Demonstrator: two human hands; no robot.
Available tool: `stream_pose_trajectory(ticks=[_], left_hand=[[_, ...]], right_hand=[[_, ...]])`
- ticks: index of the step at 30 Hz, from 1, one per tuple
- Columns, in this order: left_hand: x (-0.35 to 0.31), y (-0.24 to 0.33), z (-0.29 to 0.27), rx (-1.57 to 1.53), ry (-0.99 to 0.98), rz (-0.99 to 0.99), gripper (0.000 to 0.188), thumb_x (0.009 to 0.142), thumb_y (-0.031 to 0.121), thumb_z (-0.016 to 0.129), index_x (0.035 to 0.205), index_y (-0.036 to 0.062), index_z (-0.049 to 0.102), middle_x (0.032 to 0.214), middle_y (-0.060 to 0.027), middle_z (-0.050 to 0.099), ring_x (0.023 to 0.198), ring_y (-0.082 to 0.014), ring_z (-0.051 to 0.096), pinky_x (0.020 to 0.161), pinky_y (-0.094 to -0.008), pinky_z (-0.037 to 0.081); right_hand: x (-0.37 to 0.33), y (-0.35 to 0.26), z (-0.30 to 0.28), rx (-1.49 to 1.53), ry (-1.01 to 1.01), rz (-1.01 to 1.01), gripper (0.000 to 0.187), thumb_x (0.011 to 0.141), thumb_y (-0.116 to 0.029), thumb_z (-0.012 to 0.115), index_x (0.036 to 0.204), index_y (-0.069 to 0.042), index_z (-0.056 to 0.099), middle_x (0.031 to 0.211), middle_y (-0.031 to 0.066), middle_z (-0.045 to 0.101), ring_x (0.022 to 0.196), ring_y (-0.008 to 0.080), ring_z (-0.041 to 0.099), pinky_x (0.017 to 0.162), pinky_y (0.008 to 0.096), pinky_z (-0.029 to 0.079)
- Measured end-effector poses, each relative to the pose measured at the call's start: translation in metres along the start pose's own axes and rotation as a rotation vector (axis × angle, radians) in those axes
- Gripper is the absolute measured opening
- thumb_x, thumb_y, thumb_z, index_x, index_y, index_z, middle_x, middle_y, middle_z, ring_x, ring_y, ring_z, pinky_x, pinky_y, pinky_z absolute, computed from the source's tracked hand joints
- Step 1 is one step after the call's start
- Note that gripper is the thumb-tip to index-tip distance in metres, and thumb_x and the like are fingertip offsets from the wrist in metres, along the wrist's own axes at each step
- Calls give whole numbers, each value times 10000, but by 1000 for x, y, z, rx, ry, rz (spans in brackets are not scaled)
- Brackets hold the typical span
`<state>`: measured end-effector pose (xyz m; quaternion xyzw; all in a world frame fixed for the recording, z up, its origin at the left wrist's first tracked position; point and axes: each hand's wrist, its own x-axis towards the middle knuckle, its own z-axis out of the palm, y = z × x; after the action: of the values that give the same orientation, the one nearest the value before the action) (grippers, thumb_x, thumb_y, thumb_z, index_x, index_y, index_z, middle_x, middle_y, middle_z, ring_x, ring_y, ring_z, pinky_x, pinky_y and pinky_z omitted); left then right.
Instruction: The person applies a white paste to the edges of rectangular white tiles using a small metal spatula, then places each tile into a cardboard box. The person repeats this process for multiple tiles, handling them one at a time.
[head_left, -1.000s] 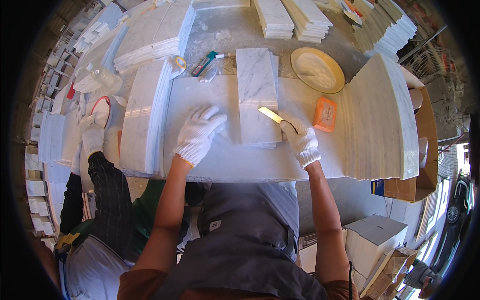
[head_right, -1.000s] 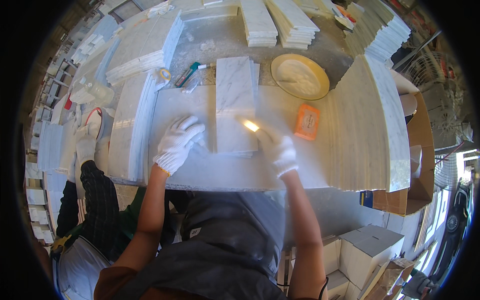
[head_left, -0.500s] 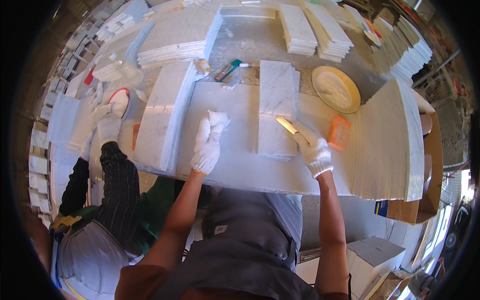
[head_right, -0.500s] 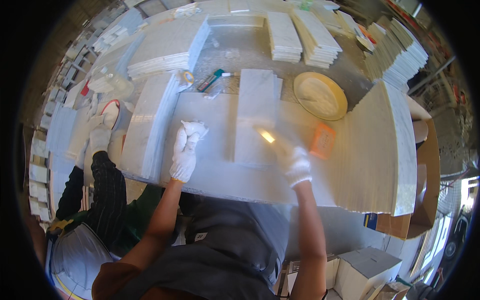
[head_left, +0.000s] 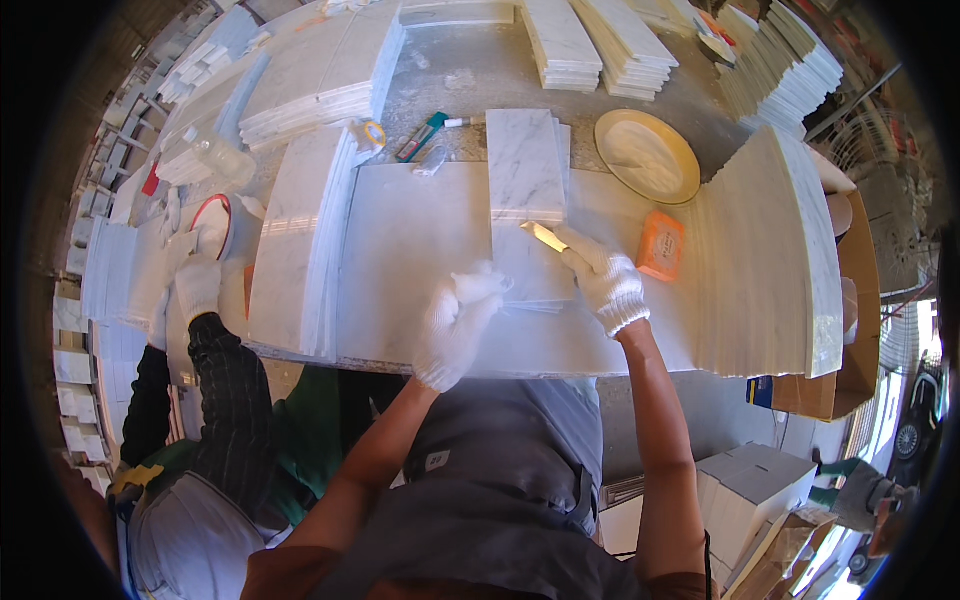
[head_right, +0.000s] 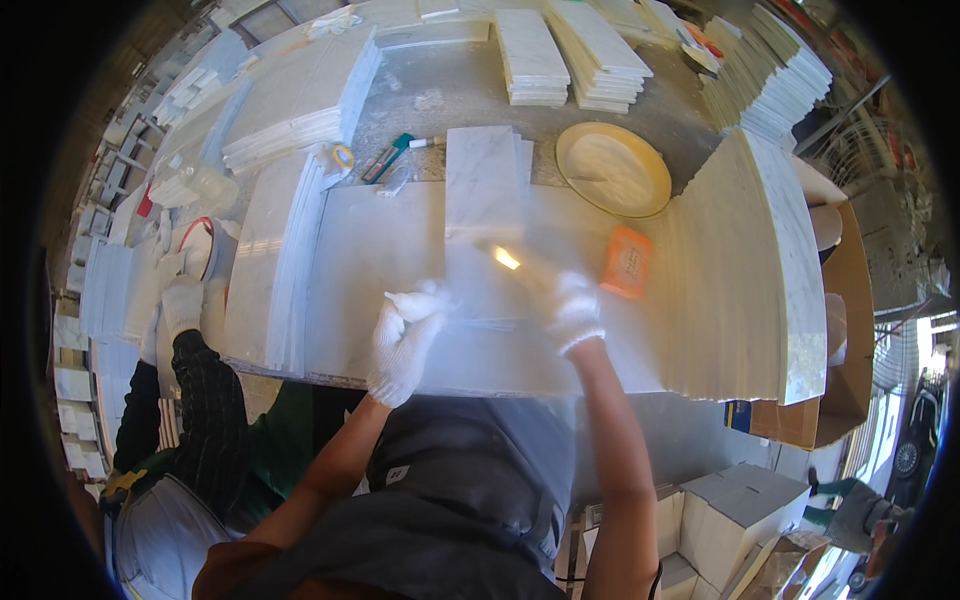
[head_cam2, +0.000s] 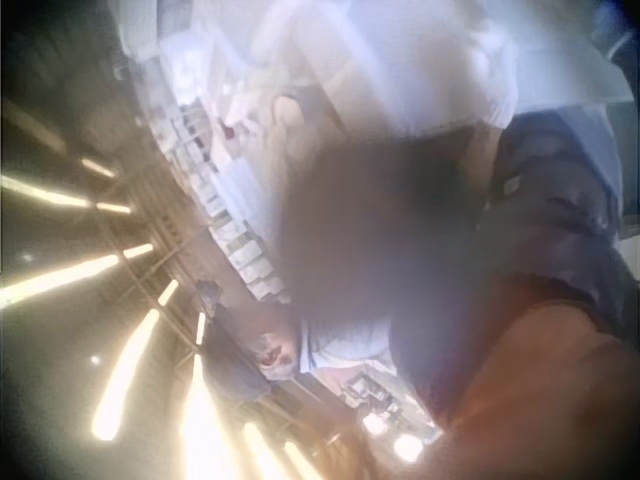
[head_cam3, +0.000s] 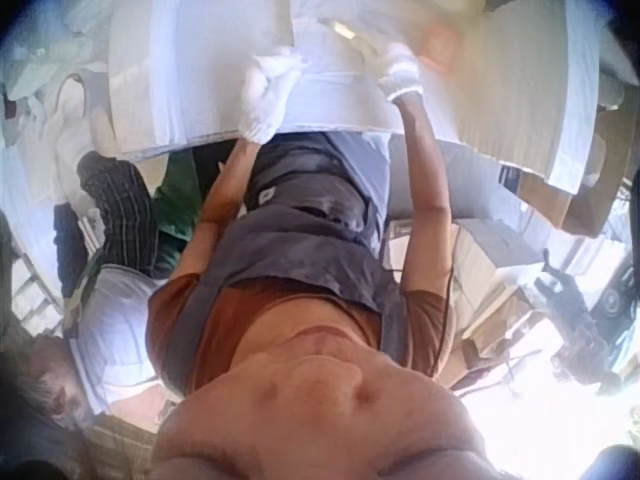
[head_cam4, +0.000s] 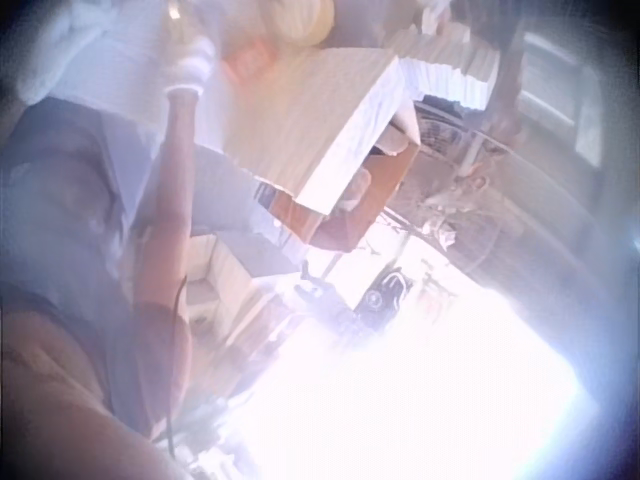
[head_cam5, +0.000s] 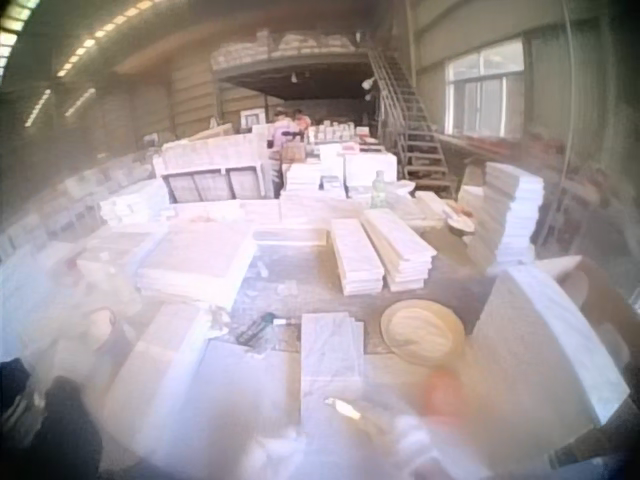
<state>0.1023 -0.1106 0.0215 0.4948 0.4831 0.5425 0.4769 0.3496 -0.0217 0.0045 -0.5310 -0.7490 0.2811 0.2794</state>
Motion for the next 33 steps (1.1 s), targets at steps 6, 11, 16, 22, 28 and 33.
stream_pose_trajectory(ticks=[6,11,16,22,28,33], left_hand=[[-2,-23,11,3,-36,127,253,999,-64,679,1242,-3,646,1297,-125,693,1147,-163,671,970,-328,563],[1,-26,9,20,-37,184,254,994,-59,691,1239,2,665,1310,-127,687,1174,-174,663,980,-337,566],[1,-24,9,174,-25,212,268,978,-75,704,1236,-8,678,1329,-133,677,1175,-186,661,987,-338,568],[0,-28,10,65,-29,216,272,972,-75,712,1236,-24,674,1329,-142,678,1171,-191,662,963,-330,580],[2,-29,11,93,-28,207,272,966,-96,706,1226,-25,669,1288,-132,675,1146,-191,664,948,-331,582],[5,-28,15,109,-27,297,287,950,-122,707,1215,-20,661,1244,-118,672,1138,-196,662,931,-335,584]], right_hand=[[5,-3,1,12,-46,68,365,1046,-246,629,1366,-91,713,1129,199,757,972,368,710,865,434,550],[15,-9,1,-15,-57,91,356,1043,-230,639,1373,-118,711,1153,192,755,1027,378,713,906,439,553],[12,-18,-8,31,37,-141,345,1029,-218,667,1363,-155,725,1227,189,735,1035,384,714,909,432,568],[14,-30,-12,-35,-3,-126,356,1023,-195,676,1377,-163,713,1285,183,723,1106,385,708,933,446,573],[11,-30,-11,-154,41,-251,554,907,-21,707,1430,-202,693,1358,86,689,1208,298,664,1054,385,544],[11,-29,-10,-19,-9,-211,610,879,-12,719,1445,-236,680,1363,89,680,1203,305,661,1033,392,555]])
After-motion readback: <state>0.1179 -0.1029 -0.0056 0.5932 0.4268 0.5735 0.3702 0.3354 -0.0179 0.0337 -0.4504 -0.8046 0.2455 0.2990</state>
